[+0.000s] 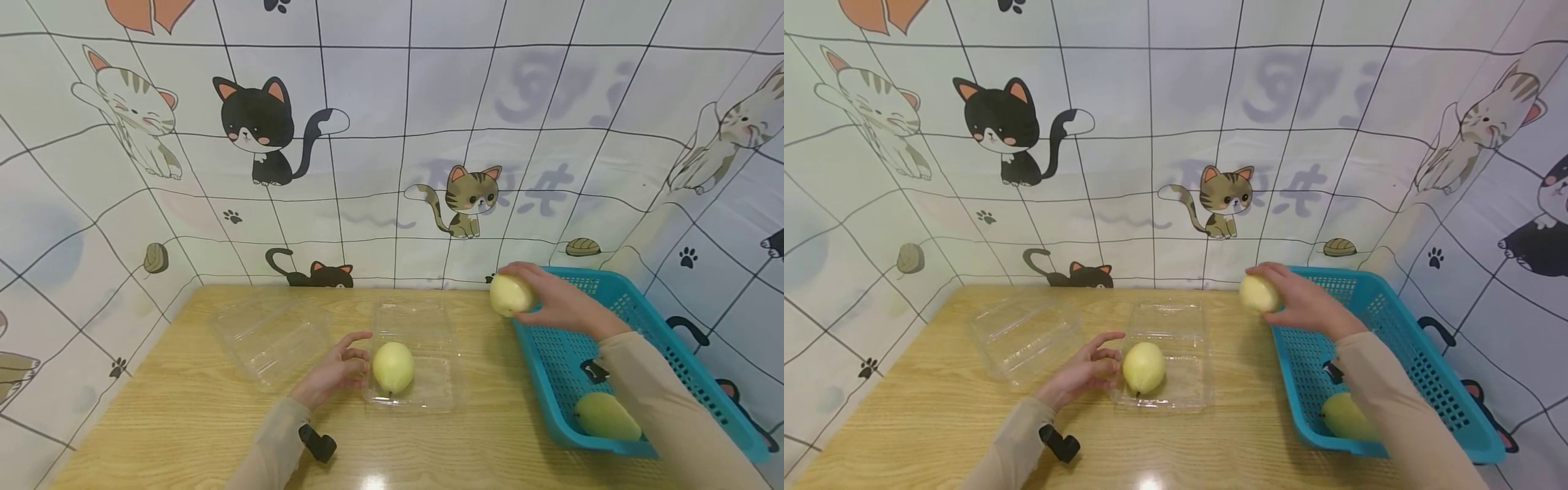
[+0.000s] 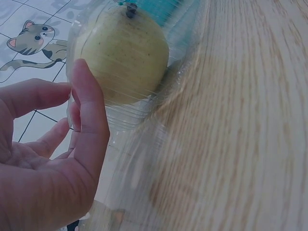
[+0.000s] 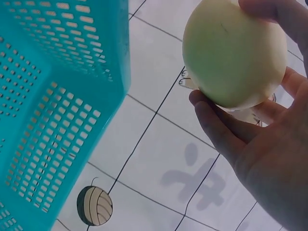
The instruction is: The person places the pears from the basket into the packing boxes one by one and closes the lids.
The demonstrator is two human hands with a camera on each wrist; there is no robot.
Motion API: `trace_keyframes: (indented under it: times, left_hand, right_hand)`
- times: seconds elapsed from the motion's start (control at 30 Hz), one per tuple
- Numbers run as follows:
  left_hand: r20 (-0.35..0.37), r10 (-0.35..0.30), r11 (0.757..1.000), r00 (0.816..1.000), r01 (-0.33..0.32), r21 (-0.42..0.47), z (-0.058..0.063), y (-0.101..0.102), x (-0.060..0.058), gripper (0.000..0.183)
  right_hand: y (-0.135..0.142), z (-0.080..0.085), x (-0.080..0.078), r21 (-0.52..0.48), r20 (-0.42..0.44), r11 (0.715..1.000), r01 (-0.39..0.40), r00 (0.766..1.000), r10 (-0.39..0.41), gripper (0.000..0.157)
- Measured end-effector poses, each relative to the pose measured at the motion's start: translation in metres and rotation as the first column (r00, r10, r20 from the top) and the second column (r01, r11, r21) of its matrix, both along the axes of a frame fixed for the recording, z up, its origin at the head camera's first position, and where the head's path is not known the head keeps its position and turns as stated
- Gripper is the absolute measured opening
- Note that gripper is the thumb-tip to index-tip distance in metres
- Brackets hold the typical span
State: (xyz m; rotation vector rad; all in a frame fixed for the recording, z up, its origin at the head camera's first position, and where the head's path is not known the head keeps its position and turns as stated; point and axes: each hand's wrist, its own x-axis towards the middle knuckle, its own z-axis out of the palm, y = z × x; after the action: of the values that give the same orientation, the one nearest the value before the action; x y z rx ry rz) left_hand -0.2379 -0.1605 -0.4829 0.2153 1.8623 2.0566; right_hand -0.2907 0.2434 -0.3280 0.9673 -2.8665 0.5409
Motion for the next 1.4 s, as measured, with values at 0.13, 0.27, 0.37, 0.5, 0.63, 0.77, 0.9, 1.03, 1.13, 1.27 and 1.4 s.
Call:
trace_keyframes:
  times: [0.13, 0.27, 0.37, 0.5, 0.63, 0.77, 0.9, 1.03, 1.13, 1.27, 1.4]
  left_hand:
    - [0.003, -0.001, 1.000, 1.000, 0.001, 0.004, 0.000, 0.000, 0.000, 0.064]
    - [0.004, -0.003, 1.000, 1.000, 0.003, 0.006, -0.001, 0.000, 0.001, 0.064]
    - [0.001, -0.002, 1.000, 1.000, 0.002, 0.004, -0.001, 0.001, 0.001, 0.064]
    - [0.002, -0.001, 1.000, 1.000, 0.001, 0.002, -0.001, 0.000, 0.001, 0.064]
    - [0.003, -0.001, 1.000, 1.000, 0.001, 0.004, -0.001, 0.001, 0.001, 0.064]
    - [0.003, -0.001, 1.000, 1.000, 0.001, 0.003, -0.001, 0.001, 0.001, 0.065]
    - [0.002, -0.001, 1.000, 1.000, 0.001, 0.004, -0.001, 0.001, 0.001, 0.065]
    - [-0.001, -0.003, 1.000, 1.000, 0.003, 0.003, 0.000, 0.001, 0.001, 0.065]
    - [0.001, -0.004, 1.000, 1.000, 0.004, 0.005, 0.001, 0.001, 0.001, 0.065]
    - [0.009, -0.003, 1.000, 1.000, 0.003, 0.013, 0.001, 0.001, 0.001, 0.065]
    - [0.015, 0.000, 1.000, 1.000, 0.000, 0.019, 0.001, 0.000, 0.001, 0.065]
  right_hand:
    - [-0.005, 0.000, 0.002, 0.007, -0.004, 1.000, -0.010, 1.000, 0.010, 0.075]
    - [-0.009, -0.001, 0.004, 0.006, -0.011, 0.999, -0.035, 0.999, 0.035, 0.075]
    - [-0.013, -0.002, 0.007, 0.010, -0.012, 0.999, -0.045, 0.999, 0.045, 0.076]
    - [-0.018, -0.002, 0.011, 0.013, -0.002, 0.998, -0.058, 0.998, 0.058, 0.075]
    - [-0.023, -0.003, 0.014, 0.010, 0.012, 0.998, -0.067, 0.998, 0.066, 0.075]
    - [-0.028, -0.005, 0.017, 0.007, 0.025, 0.997, -0.073, 0.997, 0.073, 0.075]
    - [-0.033, -0.007, 0.020, 0.004, 0.039, 0.996, -0.084, 0.996, 0.084, 0.075]
    - [-0.036, -0.010, 0.021, -0.004, 0.039, 0.996, -0.094, 0.995, 0.094, 0.075]
    - [-0.039, -0.012, 0.022, -0.014, 0.030, 0.993, -0.115, 0.993, 0.115, 0.075]
    - [-0.045, -0.016, 0.024, -0.017, 0.039, 0.990, -0.139, 0.989, 0.140, 0.076]
    - [-0.050, -0.019, 0.026, 0.000, 0.058, 0.990, -0.142, 0.988, 0.141, 0.076]
